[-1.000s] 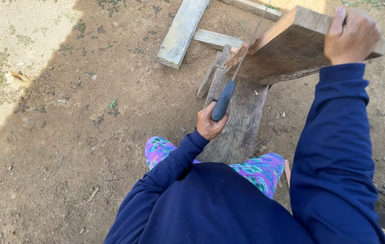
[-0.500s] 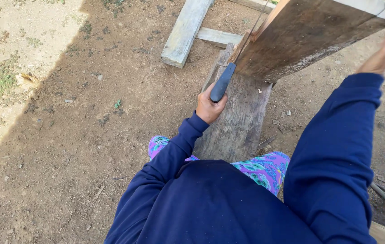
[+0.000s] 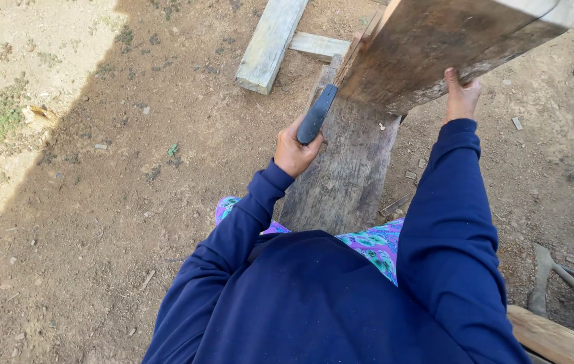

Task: Use a hand saw to cut a piece of wood board while sitting on a log.

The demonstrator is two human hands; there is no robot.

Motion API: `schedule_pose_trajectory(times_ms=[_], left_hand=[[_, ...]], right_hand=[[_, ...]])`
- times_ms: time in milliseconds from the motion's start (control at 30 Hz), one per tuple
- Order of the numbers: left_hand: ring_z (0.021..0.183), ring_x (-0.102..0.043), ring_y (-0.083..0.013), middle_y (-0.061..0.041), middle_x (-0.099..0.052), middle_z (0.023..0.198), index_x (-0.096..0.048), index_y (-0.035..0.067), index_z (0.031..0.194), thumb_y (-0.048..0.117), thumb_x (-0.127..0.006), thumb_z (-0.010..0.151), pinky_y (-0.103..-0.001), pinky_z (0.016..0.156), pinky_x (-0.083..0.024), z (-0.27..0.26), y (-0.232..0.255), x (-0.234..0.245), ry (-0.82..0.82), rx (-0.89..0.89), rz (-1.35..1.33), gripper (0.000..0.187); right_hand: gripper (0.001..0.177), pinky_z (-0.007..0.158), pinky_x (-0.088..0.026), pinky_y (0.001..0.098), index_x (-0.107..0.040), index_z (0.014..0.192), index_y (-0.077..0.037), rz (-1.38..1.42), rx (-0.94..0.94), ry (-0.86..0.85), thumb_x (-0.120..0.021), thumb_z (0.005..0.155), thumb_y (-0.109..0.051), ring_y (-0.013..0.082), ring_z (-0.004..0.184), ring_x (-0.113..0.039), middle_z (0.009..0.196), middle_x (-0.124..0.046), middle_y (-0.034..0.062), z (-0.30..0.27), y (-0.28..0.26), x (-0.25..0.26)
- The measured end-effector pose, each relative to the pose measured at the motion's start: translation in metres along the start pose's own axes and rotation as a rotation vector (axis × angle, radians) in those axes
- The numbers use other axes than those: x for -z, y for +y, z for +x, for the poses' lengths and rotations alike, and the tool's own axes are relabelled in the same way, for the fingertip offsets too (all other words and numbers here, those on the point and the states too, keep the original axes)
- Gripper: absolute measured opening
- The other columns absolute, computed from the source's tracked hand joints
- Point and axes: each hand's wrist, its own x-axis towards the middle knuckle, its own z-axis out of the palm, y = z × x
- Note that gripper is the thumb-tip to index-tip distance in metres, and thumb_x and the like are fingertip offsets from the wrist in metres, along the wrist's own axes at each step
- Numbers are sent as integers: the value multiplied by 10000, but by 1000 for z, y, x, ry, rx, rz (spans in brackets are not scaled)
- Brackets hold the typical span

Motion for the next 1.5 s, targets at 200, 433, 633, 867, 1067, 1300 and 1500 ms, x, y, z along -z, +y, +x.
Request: schedule_pose_trajectory(times_ms=[200,433,633,867,1067,1300,1500], left_hand=[[752,-616,-90,-54,-647,798,-658,12,983,61,-740,894,-292,706,-535,-8,-17,-6,-40,-45,35,130],[868,-714,-66,-34,-749,890,-678,27,1005,27,-692,883,-263,797,-575,-28,12,11,-24,4,-100,122],[808,-654,-53,-27,-709,847,-687,16,1031,21,-706,865,-261,755,-554,-38,39,22,-32,-20,-28,167],[725,-563,-60,-29,-584,761,-675,16,1032,59,-715,876,-272,689,-506,-43,39,29,-29,-71,-9,166],[661,-556,-54,-39,-610,693,-696,0,1020,105,-728,862,-283,609,-493,-63,33,46,72,37,131,192],[657,-528,-53,-58,-599,659,-707,1,974,143,-770,880,-288,596,-486,-115,-14,64,133,244,202,181],[700,-573,-37,-6,-668,735,-695,-5,1021,129,-743,874,-278,618,-505,-145,-30,76,179,236,148,205]], right_hand=[[623,946,-531,348,-701,1187,-3,-122,20,86,-1034,795,-355,163,991,-629,1111,-715,53,-27,9,-6],[688,989,-527,345,-623,1209,-41,64,116,111,-1049,707,-238,171,1027,-653,1133,-708,44,-71,-7,-54],[745,1010,-522,383,-604,1275,34,113,198,216,-1035,711,-194,201,1075,-645,1201,-683,88,-94,-17,-79],[703,995,-485,390,-746,1136,108,49,-127,509,-935,754,-451,170,987,-616,1096,-716,82,-104,-20,-78],[964,1068,-403,463,-633,1222,188,-130,-511,594,-929,726,-584,222,1076,-598,1140,-653,132,-115,46,-72],[988,1142,-372,457,-645,1228,145,-151,-550,575,-934,615,-575,257,1311,-558,1398,-608,205,-128,88,-75],[1174,1103,-463,442,-508,1274,244,-194,-614,675,-992,552,-544,298,1271,-606,1397,-587,283,-111,123,-82]])
